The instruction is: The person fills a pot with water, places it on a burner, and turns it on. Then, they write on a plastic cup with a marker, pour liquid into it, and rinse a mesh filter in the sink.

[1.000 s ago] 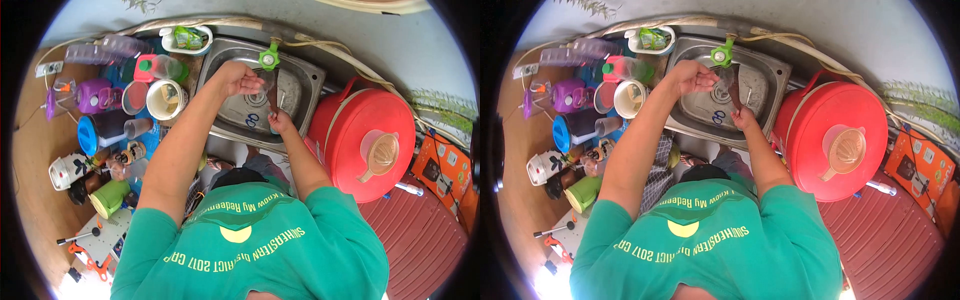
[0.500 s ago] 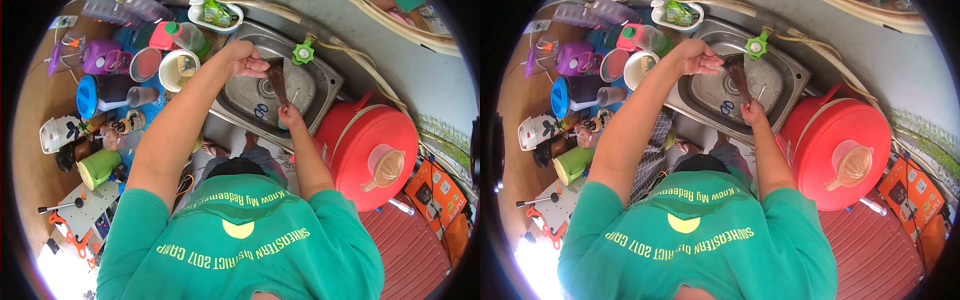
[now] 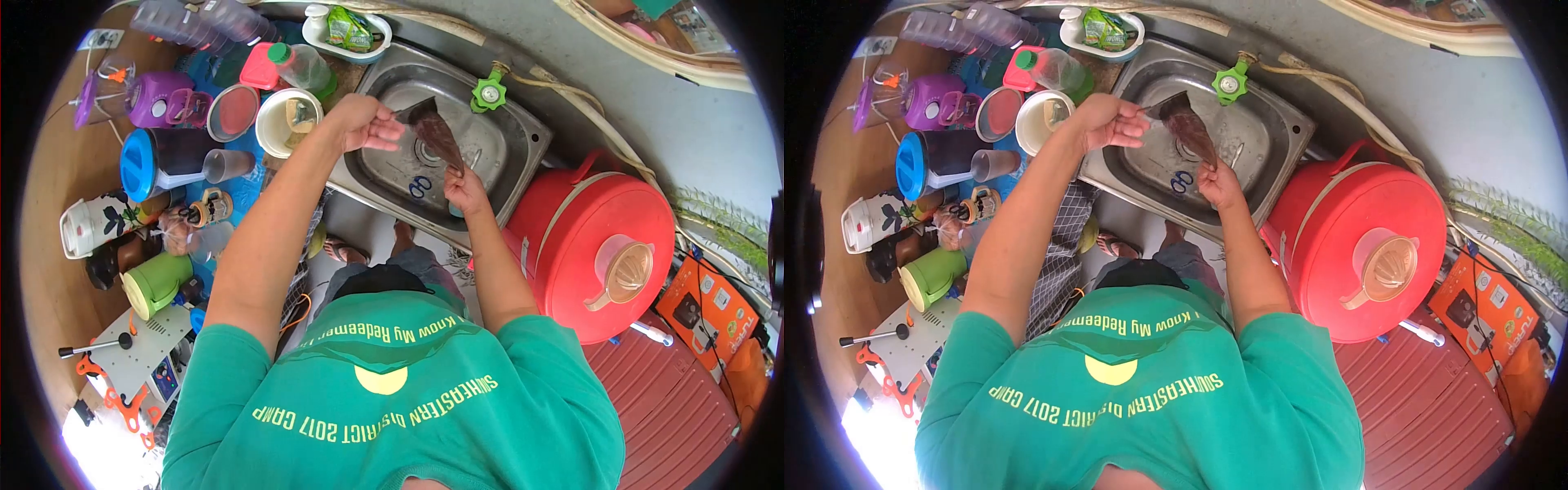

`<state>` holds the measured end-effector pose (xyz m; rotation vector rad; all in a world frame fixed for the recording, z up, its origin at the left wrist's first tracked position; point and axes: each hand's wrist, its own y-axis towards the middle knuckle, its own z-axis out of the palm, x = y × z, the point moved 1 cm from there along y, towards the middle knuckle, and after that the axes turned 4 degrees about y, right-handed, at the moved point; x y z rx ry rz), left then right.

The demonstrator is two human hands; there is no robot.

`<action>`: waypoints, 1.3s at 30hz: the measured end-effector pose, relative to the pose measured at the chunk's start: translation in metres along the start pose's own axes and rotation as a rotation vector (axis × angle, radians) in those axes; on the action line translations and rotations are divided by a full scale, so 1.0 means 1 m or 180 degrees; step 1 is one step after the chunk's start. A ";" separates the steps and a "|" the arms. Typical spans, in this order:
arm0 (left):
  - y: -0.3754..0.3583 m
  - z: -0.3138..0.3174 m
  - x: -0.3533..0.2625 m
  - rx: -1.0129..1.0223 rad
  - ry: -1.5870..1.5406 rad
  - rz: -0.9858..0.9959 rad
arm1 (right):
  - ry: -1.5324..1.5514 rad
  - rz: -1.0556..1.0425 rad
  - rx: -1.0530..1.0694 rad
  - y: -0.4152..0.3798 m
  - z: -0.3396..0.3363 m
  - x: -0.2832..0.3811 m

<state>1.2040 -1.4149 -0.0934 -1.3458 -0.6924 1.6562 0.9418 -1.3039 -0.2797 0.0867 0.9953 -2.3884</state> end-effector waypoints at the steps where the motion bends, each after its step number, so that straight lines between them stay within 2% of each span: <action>1: 0.000 0.000 0.005 -0.0124 0.0281 0.0070 | -0.0010 -0.0014 0.0005 -0.001 0.004 0.003; 4: -0.005 0.001 0.025 -0.0481 0.0826 0.0270 | -0.0102 0.0140 0.0314 -0.009 0.020 0.008; 6: -0.004 -0.002 0.038 -0.1142 0.2539 0.0918 | -0.0635 -0.0051 0.0690 -0.026 0.049 0.006; 7: 0.008 -0.015 0.055 -0.1253 0.2886 0.1359 | -0.0634 -0.0057 0.0684 -0.033 0.060 0.005; 8: 0.006 -0.018 0.059 -0.1239 0.2887 0.1354 | -0.0868 -0.0169 0.0535 -0.039 0.067 0.005; 10: -0.005 -0.016 0.066 -0.1777 0.3527 0.2351 | -0.1091 -0.0295 0.0376 -0.052 0.081 0.004; 17: -0.043 -0.011 0.067 -0.1820 0.2886 0.2081 | -0.1283 -0.0247 0.0244 -0.069 0.089 0.002; 19: -0.046 -0.008 0.068 -0.1575 0.2382 0.1618 | -0.1328 -0.0272 0.0170 -0.068 0.095 -0.003; 20: -0.043 -0.005 0.070 -0.1582 0.2386 0.1634 | -0.1705 -0.0609 -0.0101 -0.065 0.097 -0.008; 21: -0.035 -0.001 0.078 -0.1349 0.2043 0.1312 | -0.2080 -0.0949 -0.0371 -0.061 0.101 -0.013; 22: -0.027 0.005 0.086 -0.1119 0.1696 0.0994 | -0.2092 -0.0948 -0.0349 -0.052 0.101 -0.018; 24: -0.008 0.023 0.102 -0.0494 0.1022 0.0701 | -0.5256 -0.2269 -0.0850 -0.027 0.094 -0.020; 25: 0.004 0.032 0.110 -0.0331 0.0745 0.0581 | -0.6753 -0.3186 -0.0456 -0.024 0.093 -0.020; 26: 0.016 0.040 0.116 -0.0162 0.0469 0.0459 | -0.6756 -0.3213 -0.0430 -0.029 0.099 -0.023; 27: 0.025 0.044 0.119 -0.0168 0.0473 0.0485 | -0.7155 -0.3422 -0.0594 -0.040 0.108 -0.028; 28: 0.034 0.048 0.122 -0.0029 0.0073 0.0514 | -0.7547 -0.3627 -0.0777 -0.048 0.114 -0.034; 29: 0.036 0.052 0.121 0.0109 -0.0334 0.0533 | -0.7550 -0.3636 -0.0765 -0.055 0.112 -0.035; 31: 0.034 0.054 0.117 0.0236 -0.0336 0.0616 | -0.6026 -0.4666 -0.0814 -0.070 0.110 -0.026; 32: 0.032 0.055 0.115 0.0375 -0.0321 0.0696 | -0.6029 -0.4659 -0.0785 -0.063 0.094 -0.015; 34: 0.030 0.048 0.118 0.0520 -0.0510 0.0694 | -0.3318 -0.3722 -0.1507 -0.035 0.039 0.013; 35: 0.028 0.046 0.119 0.0688 -0.0692 0.0680 | -0.3310 -0.3728 -0.1497 -0.030 0.040 0.017; 37: 0.021 0.043 0.121 0.0759 -0.0806 0.0717 | -0.1165 -0.2102 -0.2095 -0.013 0.038 0.024; 38: 0.017 0.042 0.122 0.0820 -0.0935 0.0734 | -0.1159 -0.2093 -0.2068 -0.004 0.040 0.028; 39: 0.012 0.041 0.125 0.0799 -0.0916 0.0742 | -0.1039 -0.1631 -0.1311 0.006 0.043 0.029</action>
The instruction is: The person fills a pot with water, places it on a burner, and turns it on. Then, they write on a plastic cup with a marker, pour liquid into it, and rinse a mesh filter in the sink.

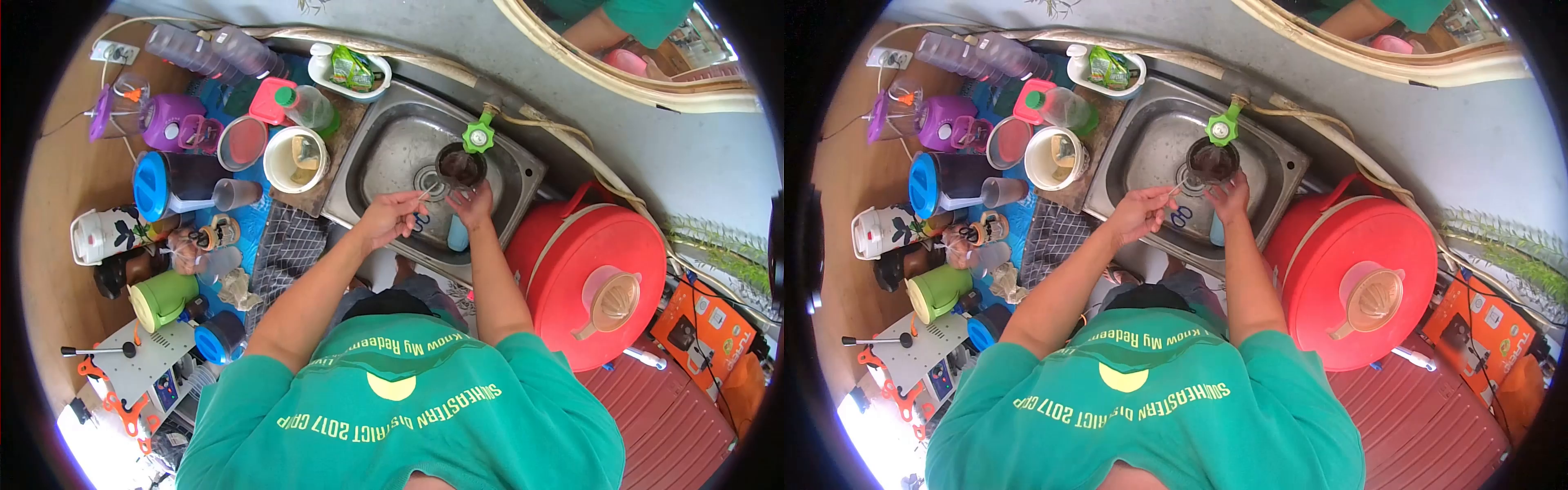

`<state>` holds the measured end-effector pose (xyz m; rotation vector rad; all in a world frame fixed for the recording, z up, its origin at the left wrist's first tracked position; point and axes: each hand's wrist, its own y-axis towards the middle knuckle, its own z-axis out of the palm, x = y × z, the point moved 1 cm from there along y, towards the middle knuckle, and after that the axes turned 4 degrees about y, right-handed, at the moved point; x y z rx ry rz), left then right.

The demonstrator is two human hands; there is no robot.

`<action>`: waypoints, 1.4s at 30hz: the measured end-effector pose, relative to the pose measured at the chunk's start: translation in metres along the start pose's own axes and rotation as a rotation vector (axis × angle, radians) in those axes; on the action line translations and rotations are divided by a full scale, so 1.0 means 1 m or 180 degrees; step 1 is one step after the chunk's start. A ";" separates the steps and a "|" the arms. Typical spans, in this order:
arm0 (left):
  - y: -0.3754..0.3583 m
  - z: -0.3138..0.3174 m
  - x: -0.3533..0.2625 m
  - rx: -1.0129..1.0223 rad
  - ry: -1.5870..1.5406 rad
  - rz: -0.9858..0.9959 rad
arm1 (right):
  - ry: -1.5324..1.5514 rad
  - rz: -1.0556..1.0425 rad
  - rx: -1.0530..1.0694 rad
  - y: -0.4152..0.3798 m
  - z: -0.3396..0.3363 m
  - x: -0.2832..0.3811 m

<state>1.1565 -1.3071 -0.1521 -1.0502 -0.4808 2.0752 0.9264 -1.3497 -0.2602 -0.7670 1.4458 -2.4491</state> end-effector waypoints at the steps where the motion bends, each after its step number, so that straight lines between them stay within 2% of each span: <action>1: -0.006 0.003 -0.001 0.0075 0.0009 0.0044 | 0.0244 0.0380 0.0770 0.008 0.007 -0.004; 2: -0.010 0.006 -0.003 0.0153 0.0021 0.0087 | 0.0267 0.0393 0.0791 0.017 0.014 -0.007; 4: -0.013 0.009 -0.005 0.0049 0.0093 0.0098 | 0.0925 0.0524 0.1538 0.032 0.028 -0.014; 7: -0.007 0.018 -0.011 -0.0067 0.0224 0.0134 | 0.1118 0.0913 0.1213 0.042 0.033 -0.021; 8: 0.001 0.021 -0.010 -0.0342 0.0745 0.0120 | 0.1354 0.1440 0.1394 0.048 0.031 -0.024; 9: 0.007 0.021 -0.010 -0.0618 0.1255 0.0108 | 0.1343 0.1436 0.1414 0.054 0.026 -0.027; 10: 0.016 0.021 -0.016 -0.0868 0.3057 0.0682 | 0.1390 0.1828 0.1887 0.048 0.029 -0.028; 11: 0.024 0.021 -0.017 -0.0873 0.3044 0.0706 | 0.1423 0.2223 0.2355 0.042 0.032 -0.028; 12: 0.031 0.025 -0.021 -0.1413 0.3951 0.2020 | 0.1157 0.1067 0.0614 0.043 0.032 -0.030; 13: 0.036 0.037 -0.027 -0.1965 0.4774 0.3387 | 0.1129 0.1060 0.0624 0.042 0.031 -0.029; 14: 0.051 0.045 -0.026 -0.1982 0.4754 0.3406 | 0.0943 0.0733 0.0985 0.045 0.030 -0.028; 15: 0.071 0.054 -0.024 -0.1703 0.3372 0.2527 | 0.0755 0.0402 0.1339 0.048 0.028 -0.027; 16: 0.089 0.061 -0.018 -0.1368 0.2006 0.1639 | 0.0926 0.0899 0.2283 0.072 0.007 -0.022; 17: 0.100 0.069 -0.015 -0.1362 0.1989 0.1653 | 0.0906 0.0889 0.2287 0.062 0.010 -0.019; 19: 0.122 0.080 -0.012 -0.1194 0.1088 0.1029 | 0.2725 0.2039 0.3025 0.035 0.020 -0.013; 20: 0.131 0.081 -0.011 -0.1121 0.0635 0.0728 | 0.2352 0.1405 0.2250 0.019 0.025 -0.008; 22: 0.139 0.080 -0.013 -0.0987 -0.0287 0.0145 | 0.2073 0.1299 0.2308 0.002 0.034 -0.004; 23: 0.131 0.081 -0.021 -0.1053 -0.0328 0.0190 | 0.1832 0.1155 0.2357 0.003 0.034 -0.002; 24: 0.121 0.082 -0.028 -0.1377 0.0764 0.0427 | 0.2162 0.1515 0.3427 0.033 0.016 -0.010; 25: 0.112 0.081 -0.034 -0.1697 0.1876 0.0624 | 0.2155 0.1627 0.3428 0.023 0.024 -0.011; 26: 0.114 0.076 -0.033 -0.2320 0.3001 0.1332 | 0.1685 0.1058 0.2736 0.002 0.038 -0.007; 27: 0.103 0.081 -0.045 -0.2466 0.2770 0.1721 | 0.1190 0.0502 0.2066 -0.010 0.048 -0.008; 28: 0.083 0.094 -0.063 -0.2601 0.2541 0.2118 | 0.1405 0.0731 0.2271 -0.011 0.050 -0.009; 29: 0.059 0.112 -0.080 -0.2404 0.2483 0.2474 | 0.1624 0.0956 0.2470 -0.010 0.052 -0.007; 30: 0.042 0.126 -0.092 -0.2000 0.2665 0.2484 | 0.1578 0.0743 0.3043 -0.002 0.053 -0.010; 31: 0.028 0.140 -0.105 -0.1855 0.3495 0.2368 | 0.1559 0.0829 0.3078 0.020 0.047 -0.020; 32: 0.021 0.149 -0.112 -0.1685 0.4306 0.2203 | 0.0865 0.0294 0.2946 0.038 0.026 -0.029; 34: 0.035 0.149 -0.110 -0.1648 0.4640 0.2233 | -0.0519 -0.0814 0.2641 0.084 -0.008 -0.021; 36: 0.051 0.147 -0.107 -0.1612 0.4958 0.2259 | -0.1874 -0.1971 0.2257 0.130 -0.016 -0.027; 37: 0.058 0.146 -0.105 -0.1449 0.5181 0.2464 | -0.1905 -0.1952 0.2342 0.107 -0.005 -0.024; 38: 0.059 0.146 -0.105 -0.1284 0.5404 0.2656 | -0.0384 -0.0562 0.3301 0.067 0.009 -0.018; 39: 0.055 0.148 -0.108 -0.1391 0.5388 0.2661 | 0.1184 0.0950 0.3966 0.030 0.024 -0.015; 40: 0.050 0.153 -0.112 -0.1191 0.5952 0.2738 | 0.1137 0.1027 0.4006 0.017 0.033 -0.015; 41: 0.044 0.155 -0.114 -0.0973 0.6519 0.2791 | 0.0935 0.0768 0.2712 0.011 0.041 -0.015; 42: 0.038 0.152 -0.113 -0.1047 0.6598 0.2888 | 0.0701 0.0471 0.1432 0.005 0.047 -0.015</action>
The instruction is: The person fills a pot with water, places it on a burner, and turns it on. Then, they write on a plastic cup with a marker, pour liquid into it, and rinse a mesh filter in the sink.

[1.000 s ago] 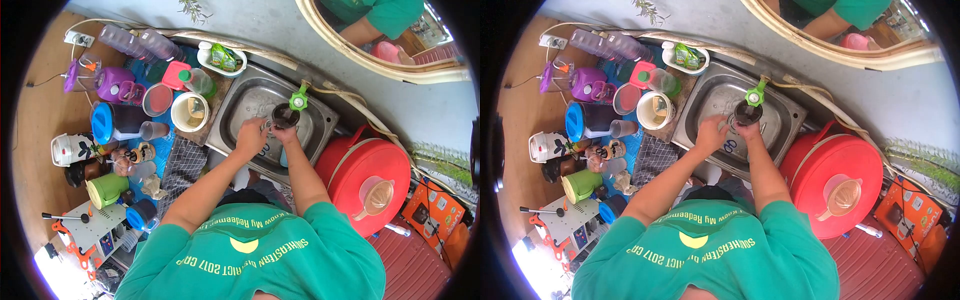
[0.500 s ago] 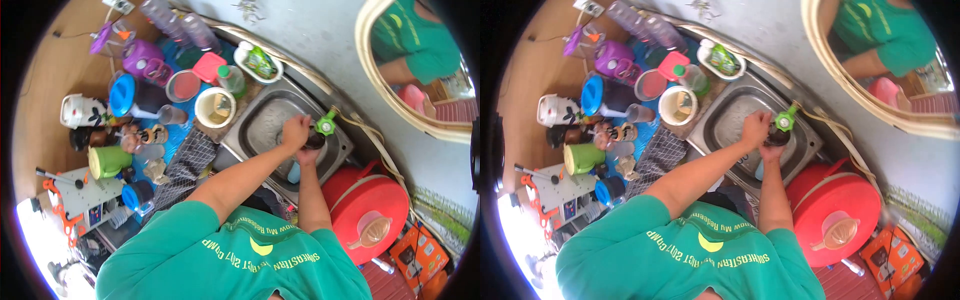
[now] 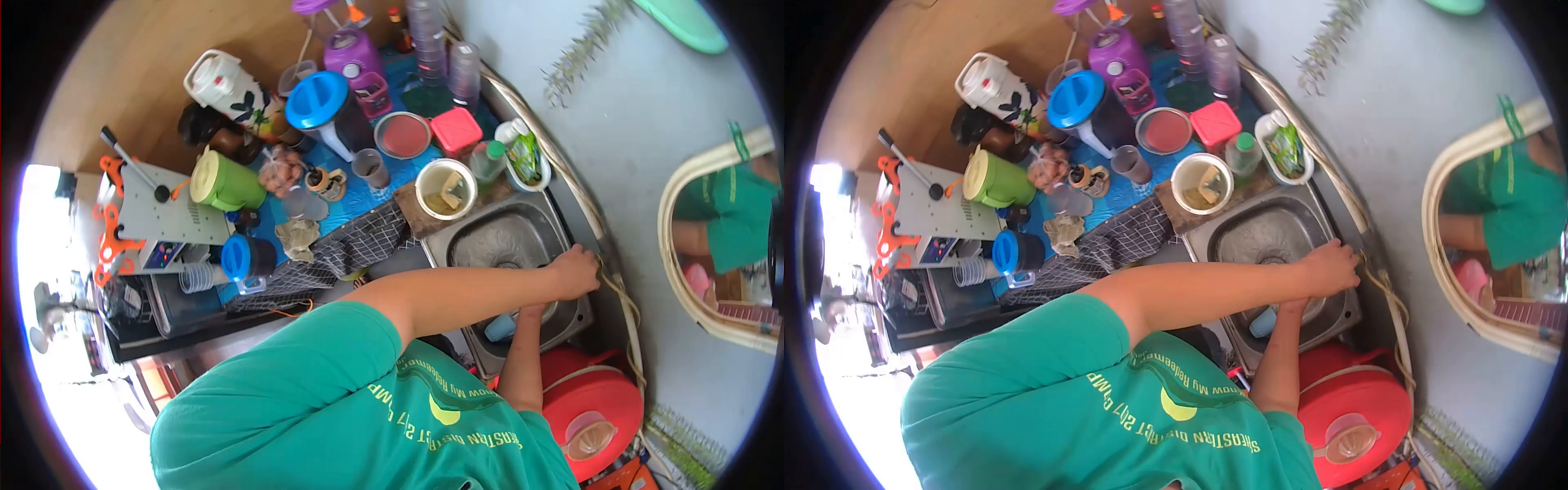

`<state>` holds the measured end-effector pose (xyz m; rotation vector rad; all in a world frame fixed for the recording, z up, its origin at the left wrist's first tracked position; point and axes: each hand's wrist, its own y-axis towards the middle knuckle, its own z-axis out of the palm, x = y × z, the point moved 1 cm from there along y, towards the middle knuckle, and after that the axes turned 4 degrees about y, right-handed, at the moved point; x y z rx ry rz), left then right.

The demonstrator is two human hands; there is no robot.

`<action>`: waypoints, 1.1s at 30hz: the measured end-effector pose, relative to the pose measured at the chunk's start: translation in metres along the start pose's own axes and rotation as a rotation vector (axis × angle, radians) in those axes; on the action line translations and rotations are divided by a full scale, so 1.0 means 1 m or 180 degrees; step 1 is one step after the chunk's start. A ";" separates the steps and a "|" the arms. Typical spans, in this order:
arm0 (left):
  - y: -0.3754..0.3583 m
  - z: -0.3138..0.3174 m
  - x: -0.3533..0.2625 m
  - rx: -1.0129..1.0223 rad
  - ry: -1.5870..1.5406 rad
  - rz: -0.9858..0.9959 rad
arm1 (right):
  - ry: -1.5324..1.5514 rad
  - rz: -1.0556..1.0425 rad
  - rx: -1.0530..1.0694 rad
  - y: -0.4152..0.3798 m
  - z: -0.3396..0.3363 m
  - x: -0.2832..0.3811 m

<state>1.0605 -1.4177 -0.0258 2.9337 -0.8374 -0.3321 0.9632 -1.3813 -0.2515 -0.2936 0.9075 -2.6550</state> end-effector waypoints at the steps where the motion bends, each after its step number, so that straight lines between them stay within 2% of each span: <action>1: -0.009 -0.001 0.004 -0.0042 0.0035 -0.0064 | -0.0051 0.0051 0.0044 0.015 -0.006 0.002; 3: -0.038 -0.004 0.013 -0.1436 -0.0025 0.0141 | -0.0092 0.0367 0.0974 0.040 -0.026 -0.001; 5: -0.074 0.014 0.019 -0.1054 -0.0501 -0.0510 | -0.0078 0.0681 0.1901 0.063 -0.051 0.012; 9: -0.156 0.027 0.019 0.0670 -0.2028 -0.1788 | 0.0038 0.1297 0.3642 0.110 -0.102 0.011; 10: -0.166 0.043 0.016 0.0633 -0.2212 -0.1844 | 0.0034 0.1335 0.3659 0.108 -0.101 0.011; 12: -0.180 0.084 0.009 0.0567 -0.2393 -0.1890 | -0.0305 0.1270 0.2618 0.098 -0.089 0.014; 13: -0.180 0.101 0.007 0.0660 -0.2513 -0.1930 | -0.0321 0.1276 0.2646 0.067 -0.058 0.005; 15: -0.176 0.090 0.009 0.0702 -0.2607 -0.1948 | -0.2014 -0.1539 -0.1315 -0.002 0.027 -0.044; 16: -0.178 0.060 0.004 0.0880 -0.3264 -0.2351 | -0.2013 -0.1551 -0.1262 -0.008 0.033 -0.046; 17: -0.180 0.035 0.001 0.1053 -0.3928 -0.2747 | -0.3155 -0.2475 -0.1008 -0.015 0.036 -0.041; 18: -0.181 0.019 0.002 0.0995 -0.3909 -0.2743 | -0.4273 -0.3413 -0.0693 -0.023 0.045 -0.042; 19: -0.182 0.007 0.001 0.1077 -0.3913 -0.2801 | -0.4264 -0.3430 -0.0641 -0.031 0.053 -0.047; 21: -0.187 0.004 0.004 0.1122 -0.3916 -0.2860 | -0.5777 -0.3300 -0.0472 -0.063 0.083 -0.054; 22: -0.189 0.013 0.011 0.0955 -0.2955 -0.2263 | -0.5773 -0.3326 -0.0419 -0.075 0.101 -0.055; 23: -0.190 0.015 0.017 0.0789 -0.1983 -0.1670 | -0.6275 -0.3122 -0.0174 -0.086 0.122 -0.058; 24: -0.191 -0.004 0.020 0.0755 -0.1952 -0.1678 | -0.6761 -0.2898 0.0075 -0.095 0.141 -0.061; 25: -0.192 -0.039 0.023 0.0594 -0.1676 -0.1542 | -0.6742 -0.2925 0.0119 -0.101 0.159 -0.060; 27: -0.188 -0.096 0.026 0.0433 -0.1384 -0.1419 | -0.8026 -0.3044 0.0325 -0.109 0.193 -0.052; 28: -0.182 -0.117 0.028 0.0180 -0.0909 -0.1327 | -0.8014 -0.3057 0.0358 -0.115 0.208 -0.045; 30: -0.167 -0.144 0.042 -0.0118 -0.0187 -0.1009 | -0.8469 -0.3074 0.1121 -0.126 0.239 -0.031; 32: -0.149 -0.165 0.068 -0.0326 0.0122 -0.0669 | -0.8553 -0.2813 0.2170 -0.142 0.271 -0.014; 33: -0.142 -0.176 0.084 -0.0492 0.0187 -0.0551 | -0.8500 -0.2555 0.2359 -0.150 0.285 -0.005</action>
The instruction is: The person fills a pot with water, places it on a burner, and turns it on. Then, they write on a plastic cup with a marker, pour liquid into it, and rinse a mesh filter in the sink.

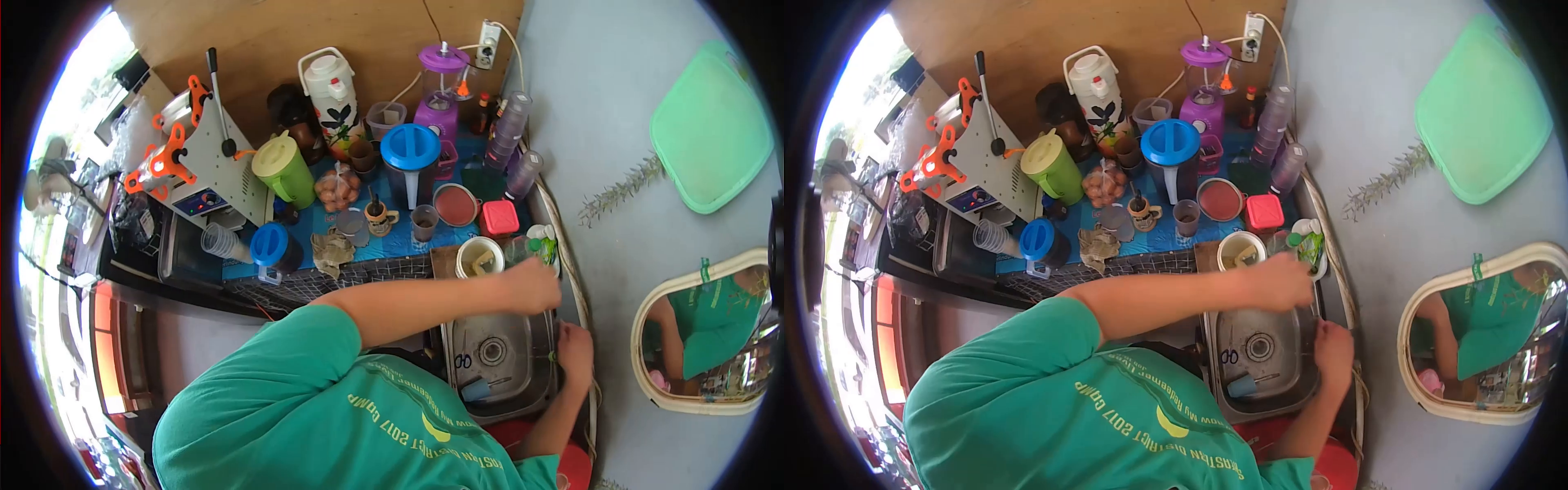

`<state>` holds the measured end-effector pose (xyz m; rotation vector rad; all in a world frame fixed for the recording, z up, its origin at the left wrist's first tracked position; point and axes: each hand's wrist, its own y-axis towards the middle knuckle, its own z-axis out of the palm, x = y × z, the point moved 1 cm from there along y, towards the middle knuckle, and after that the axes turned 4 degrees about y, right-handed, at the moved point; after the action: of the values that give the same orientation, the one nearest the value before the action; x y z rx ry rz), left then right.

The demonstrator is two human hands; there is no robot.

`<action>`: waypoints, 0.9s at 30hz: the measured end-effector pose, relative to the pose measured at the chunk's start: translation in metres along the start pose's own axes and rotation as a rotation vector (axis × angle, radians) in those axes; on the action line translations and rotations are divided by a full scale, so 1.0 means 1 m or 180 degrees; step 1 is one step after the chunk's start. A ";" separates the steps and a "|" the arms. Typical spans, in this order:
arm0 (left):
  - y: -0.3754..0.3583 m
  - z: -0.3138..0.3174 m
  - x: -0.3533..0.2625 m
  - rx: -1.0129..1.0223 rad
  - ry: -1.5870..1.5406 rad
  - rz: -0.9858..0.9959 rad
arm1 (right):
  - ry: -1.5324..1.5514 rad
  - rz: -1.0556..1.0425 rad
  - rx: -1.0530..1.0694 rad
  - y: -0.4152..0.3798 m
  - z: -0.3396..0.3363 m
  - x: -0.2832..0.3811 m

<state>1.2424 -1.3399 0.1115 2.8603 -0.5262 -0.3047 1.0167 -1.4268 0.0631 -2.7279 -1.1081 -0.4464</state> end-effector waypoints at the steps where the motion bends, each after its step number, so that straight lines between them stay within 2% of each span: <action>1: 0.009 -0.004 0.017 -0.0026 0.0021 -0.0041 | 0.0142 -0.0092 0.0152 -0.001 -0.017 -0.003; 2: 0.017 -0.006 0.034 -0.0290 -0.0581 0.0299 | 0.0124 -0.0145 0.0157 -0.004 -0.032 -0.007; 3: 0.022 -0.002 0.045 -0.0558 -0.1182 0.0647 | 0.0750 -0.0246 0.0250 -0.011 -0.043 -0.014; 4: 0.026 0.013 0.049 -0.0584 -0.1170 0.0610 | 0.1378 -0.0333 0.0356 -0.018 -0.049 -0.026; 5: 0.028 0.038 0.047 -0.0637 -0.1859 0.0520 | 0.1364 -0.0358 0.0380 -0.023 -0.041 -0.056; 6: 0.026 0.060 0.041 -0.0686 -0.2555 0.0435 | 0.3480 -0.0018 0.0613 -0.027 -0.020 -0.100; 7: 0.019 0.079 0.027 -0.0844 -0.2618 0.0125 | 0.5586 0.0393 0.0823 -0.025 0.000 -0.125; 8: 0.013 0.096 0.009 -0.1000 -0.2673 -0.0185 | 0.5574 0.0395 0.0846 -0.016 0.013 -0.130; 10: -0.003 0.125 -0.027 -0.0748 -0.2567 -0.0794 | 0.5361 0.0521 -0.0173 -0.002 0.039 -0.143; 12: -0.025 0.116 -0.072 -0.0800 -0.2482 -0.0828 | 0.5075 0.0636 -0.1172 0.010 0.060 -0.153; 14: -0.037 0.111 -0.109 -0.0731 -0.2471 -0.0513 | 0.4708 0.0775 -0.2149 0.009 0.072 -0.157; 15: -0.036 0.108 -0.121 -0.0712 -0.2487 -0.0522 | 0.4709 0.0804 -0.2144 0.008 0.080 -0.156; 17: -0.028 0.091 -0.138 -0.1511 -0.2660 0.0158 | 0.1505 0.0346 -0.3090 0.007 0.086 -0.139; 18: -0.020 0.076 -0.140 -0.1499 -0.2653 0.0157 | 0.1517 0.0352 -0.3093 0.005 0.087 -0.136; 22: 0.032 -0.013 -0.114 -0.0612 -0.2039 -0.0055 | 0.1723 0.0030 -0.2151 -0.006 0.049 -0.108; 24: 0.061 -0.037 -0.096 -0.0984 -0.1439 -0.0631 | 0.1792 -0.0149 -0.1664 -0.011 0.026 -0.097; 26: 0.093 -0.035 -0.052 -0.0958 -0.1393 -0.0706 | 0.1852 -0.0318 -0.1187 -0.012 0.016 -0.091; 27: 0.103 -0.032 -0.036 -0.1105 -0.1364 -0.0993 | 0.2008 0.0074 -0.0363 -0.012 0.022 -0.135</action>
<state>1.1836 -1.4146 0.1732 2.5260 -0.0721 -0.9715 0.9211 -1.5008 -0.0025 -2.3907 -0.8877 -1.2825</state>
